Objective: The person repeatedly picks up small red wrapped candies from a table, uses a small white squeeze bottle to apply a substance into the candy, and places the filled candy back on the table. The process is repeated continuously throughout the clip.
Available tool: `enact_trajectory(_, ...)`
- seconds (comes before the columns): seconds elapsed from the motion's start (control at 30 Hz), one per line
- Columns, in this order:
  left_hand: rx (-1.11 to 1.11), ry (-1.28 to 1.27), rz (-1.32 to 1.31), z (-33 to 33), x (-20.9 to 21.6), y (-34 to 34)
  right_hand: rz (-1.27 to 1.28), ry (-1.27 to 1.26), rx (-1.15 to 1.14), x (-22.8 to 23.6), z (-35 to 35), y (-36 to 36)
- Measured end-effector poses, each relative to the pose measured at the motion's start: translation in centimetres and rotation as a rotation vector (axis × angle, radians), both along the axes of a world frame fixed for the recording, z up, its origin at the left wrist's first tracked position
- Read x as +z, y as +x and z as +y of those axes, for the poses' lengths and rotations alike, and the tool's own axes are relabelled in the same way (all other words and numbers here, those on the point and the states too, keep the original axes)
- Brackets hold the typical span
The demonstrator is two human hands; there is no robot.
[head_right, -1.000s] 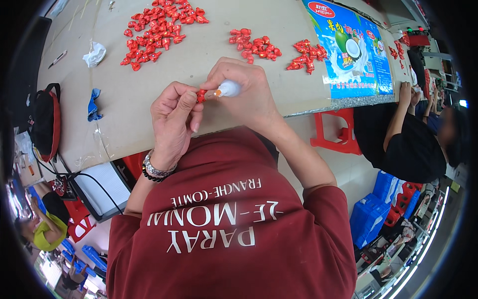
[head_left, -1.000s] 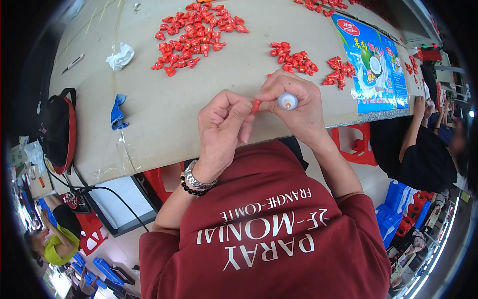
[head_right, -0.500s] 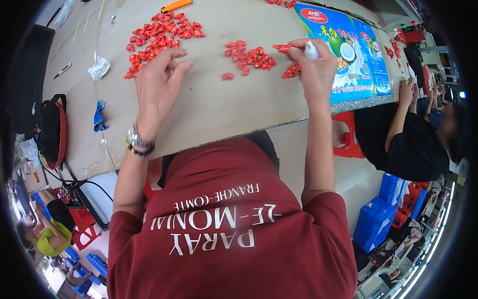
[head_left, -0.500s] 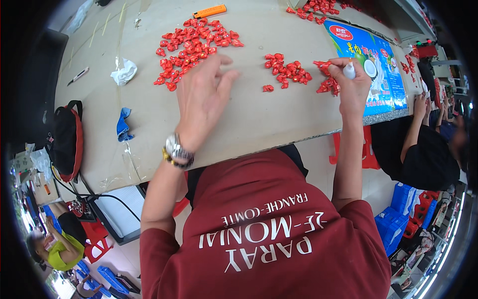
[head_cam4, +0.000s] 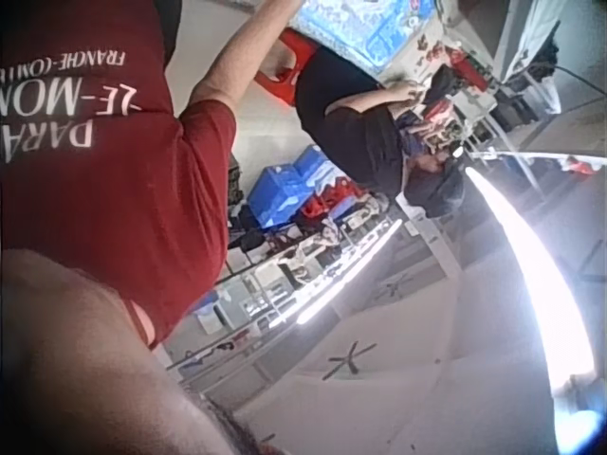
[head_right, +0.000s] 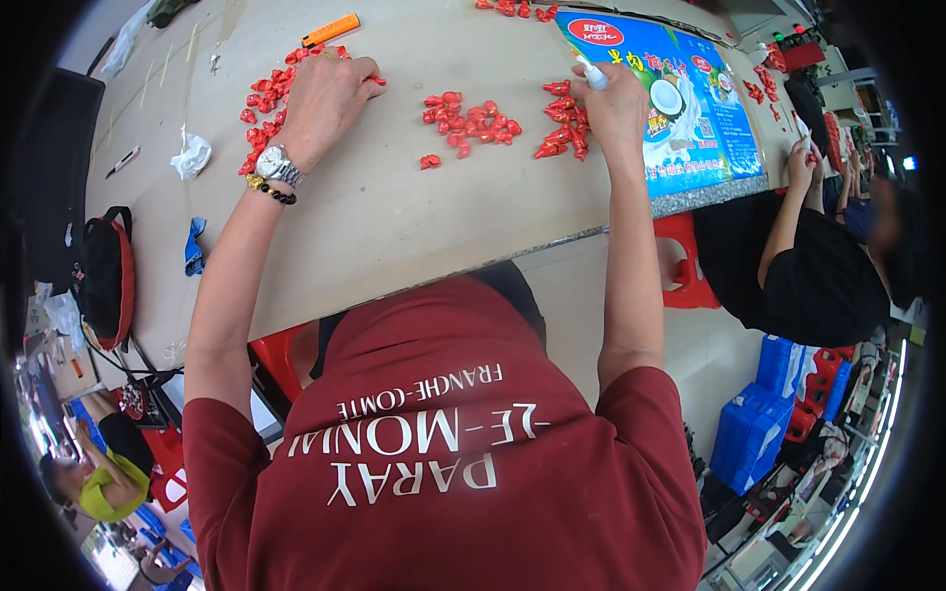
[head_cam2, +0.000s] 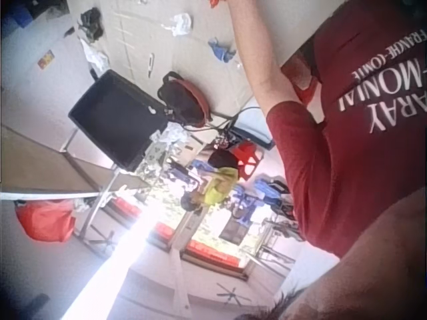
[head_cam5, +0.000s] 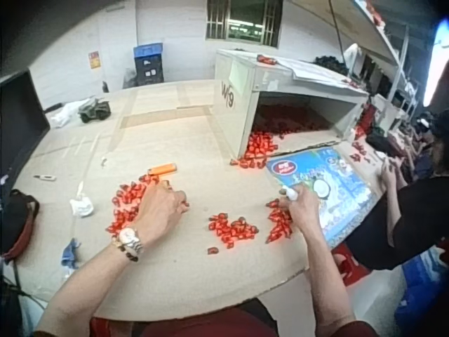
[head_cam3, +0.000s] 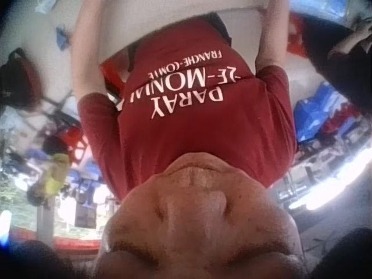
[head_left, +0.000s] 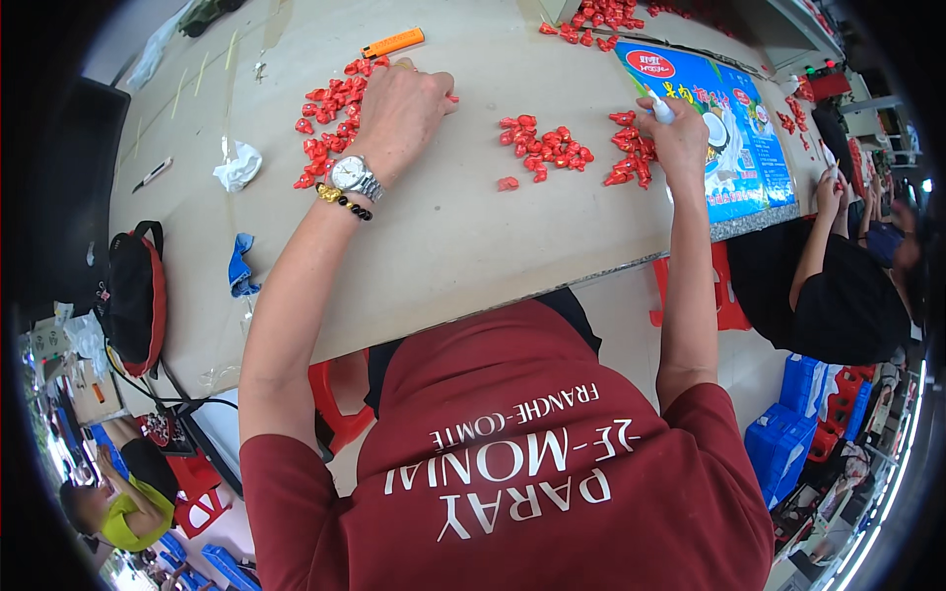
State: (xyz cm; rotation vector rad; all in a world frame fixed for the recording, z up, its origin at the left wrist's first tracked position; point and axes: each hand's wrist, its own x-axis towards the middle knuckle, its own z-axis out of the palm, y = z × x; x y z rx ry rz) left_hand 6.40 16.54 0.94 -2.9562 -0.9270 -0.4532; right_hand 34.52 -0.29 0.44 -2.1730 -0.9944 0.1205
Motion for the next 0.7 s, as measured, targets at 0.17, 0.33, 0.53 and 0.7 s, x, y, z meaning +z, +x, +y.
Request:
enact_trajectory(0.17,0.082,-0.435,-0.456,-2.3,1.9,-1.1,0.209,0.149,0.044,1.8,-1.2,-1.8)
enact_trajectory(0.33,0.053,-1.406,-1.197,-7.2,3.4,-3.5,0.513,0.353,0.213,3.9,-2.1,-6.4)
enact_trajectory(0.53,0.102,-1.869,-1.416,-12.6,2.9,-5.4,0.651,0.258,0.404,4.4,-3.3,-12.1)
enact_trajectory(0.7,0.117,-2.042,-1.503,-13.9,2.0,-6.4,0.358,0.283,0.541,3.4,-3.5,-14.1)
